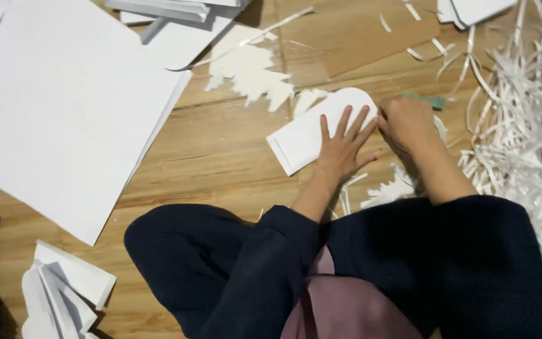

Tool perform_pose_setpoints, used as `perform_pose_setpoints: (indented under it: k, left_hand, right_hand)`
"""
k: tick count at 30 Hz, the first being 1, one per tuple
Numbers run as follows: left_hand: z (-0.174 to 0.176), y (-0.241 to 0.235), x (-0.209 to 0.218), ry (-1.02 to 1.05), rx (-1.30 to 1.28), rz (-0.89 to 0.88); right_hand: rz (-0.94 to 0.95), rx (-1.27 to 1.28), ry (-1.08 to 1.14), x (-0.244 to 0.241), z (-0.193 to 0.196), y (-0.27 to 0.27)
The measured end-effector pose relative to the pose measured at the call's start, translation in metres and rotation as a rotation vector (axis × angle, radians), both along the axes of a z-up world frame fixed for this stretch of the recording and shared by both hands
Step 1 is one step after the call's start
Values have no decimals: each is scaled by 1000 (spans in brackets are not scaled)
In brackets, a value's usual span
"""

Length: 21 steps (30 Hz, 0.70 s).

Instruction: The person sits on the floor and repeatedly folds white paper forms in half, then applies clear tape to the folded edge to secure them. They handle the forms one at a time, smoothing the tape and stacking the finished items.

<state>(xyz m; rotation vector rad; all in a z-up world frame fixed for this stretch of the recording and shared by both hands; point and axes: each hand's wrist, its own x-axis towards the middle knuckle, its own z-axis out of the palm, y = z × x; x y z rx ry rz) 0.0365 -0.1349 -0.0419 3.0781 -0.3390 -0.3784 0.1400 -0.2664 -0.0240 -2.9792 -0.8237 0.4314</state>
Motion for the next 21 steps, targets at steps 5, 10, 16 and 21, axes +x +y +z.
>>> perform_pose_setpoints:
  k: [5, 10, 16, 21]
  left_hand:
    - [-8, -4, 0, 90, 30, -49]
    - [-16, 3, 2, 36, -27, -47]
    - [-42, 49, -13, -241, -480, 133]
    - [54, 232, -72, -238, -901, 233]
  right_hand:
    - [647, -216, -689, -16, -1, -3]
    - [331, -261, -579, -5, -18, -12]
    - [-301, 44, -208, -1, -1, -19]
    - [-402, 392, -66, -42, 46, 14]
